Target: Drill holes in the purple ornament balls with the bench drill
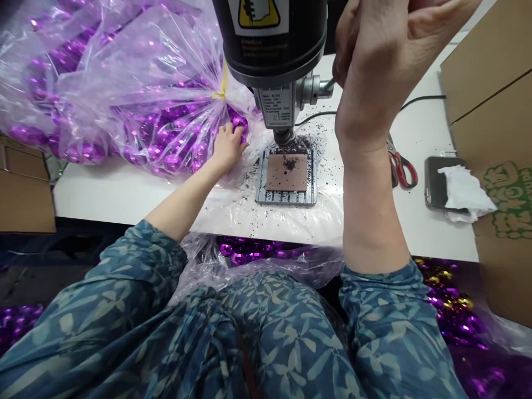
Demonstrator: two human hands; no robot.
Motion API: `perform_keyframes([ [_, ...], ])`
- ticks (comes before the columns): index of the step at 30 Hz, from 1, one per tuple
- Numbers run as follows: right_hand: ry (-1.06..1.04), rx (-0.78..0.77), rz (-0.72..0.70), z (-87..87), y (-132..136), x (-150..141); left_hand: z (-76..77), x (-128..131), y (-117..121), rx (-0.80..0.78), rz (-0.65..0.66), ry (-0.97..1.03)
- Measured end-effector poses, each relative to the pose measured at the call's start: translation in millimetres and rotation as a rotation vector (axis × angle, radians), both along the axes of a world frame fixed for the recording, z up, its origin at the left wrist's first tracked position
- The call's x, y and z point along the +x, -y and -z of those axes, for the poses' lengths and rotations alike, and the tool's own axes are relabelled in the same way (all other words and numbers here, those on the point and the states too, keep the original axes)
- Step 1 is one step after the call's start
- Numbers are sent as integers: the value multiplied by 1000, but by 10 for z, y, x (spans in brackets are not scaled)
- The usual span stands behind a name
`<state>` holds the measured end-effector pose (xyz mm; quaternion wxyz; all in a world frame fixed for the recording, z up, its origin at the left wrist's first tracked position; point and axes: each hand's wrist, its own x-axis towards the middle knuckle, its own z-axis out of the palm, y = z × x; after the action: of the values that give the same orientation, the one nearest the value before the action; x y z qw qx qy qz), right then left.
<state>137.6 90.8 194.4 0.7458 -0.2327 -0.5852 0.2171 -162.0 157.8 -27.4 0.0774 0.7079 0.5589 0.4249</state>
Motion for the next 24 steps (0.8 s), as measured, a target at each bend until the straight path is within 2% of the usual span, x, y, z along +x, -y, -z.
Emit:
perform_keyframes([
  [2,-95,57,28,9,-33,-29,34,-36,-152,-30,-11,33],
  [4,-117,110,-4,7,-27,-52,-19,-5,-87,8,45,70],
  [8,-180,127,-57,-21,26,-86,-321,241,460,43,189,171],
  [10,-170,119,-45,-42,50,-104,-444,402,782,-27,250,286],
  [12,-142,118,-15,-61,69,-124,-478,536,1035,-129,323,408],
  [14,-108,109,11,-74,85,-137,-416,624,1175,-222,388,502],
  [17,-64,105,65,-79,101,-135,-220,687,1196,-299,424,592],
  [21,-28,92,70,-82,135,-107,-8,754,1091,-313,377,660],
  [24,-45,76,32,-97,176,-100,31,827,1054,-302,339,664],
])
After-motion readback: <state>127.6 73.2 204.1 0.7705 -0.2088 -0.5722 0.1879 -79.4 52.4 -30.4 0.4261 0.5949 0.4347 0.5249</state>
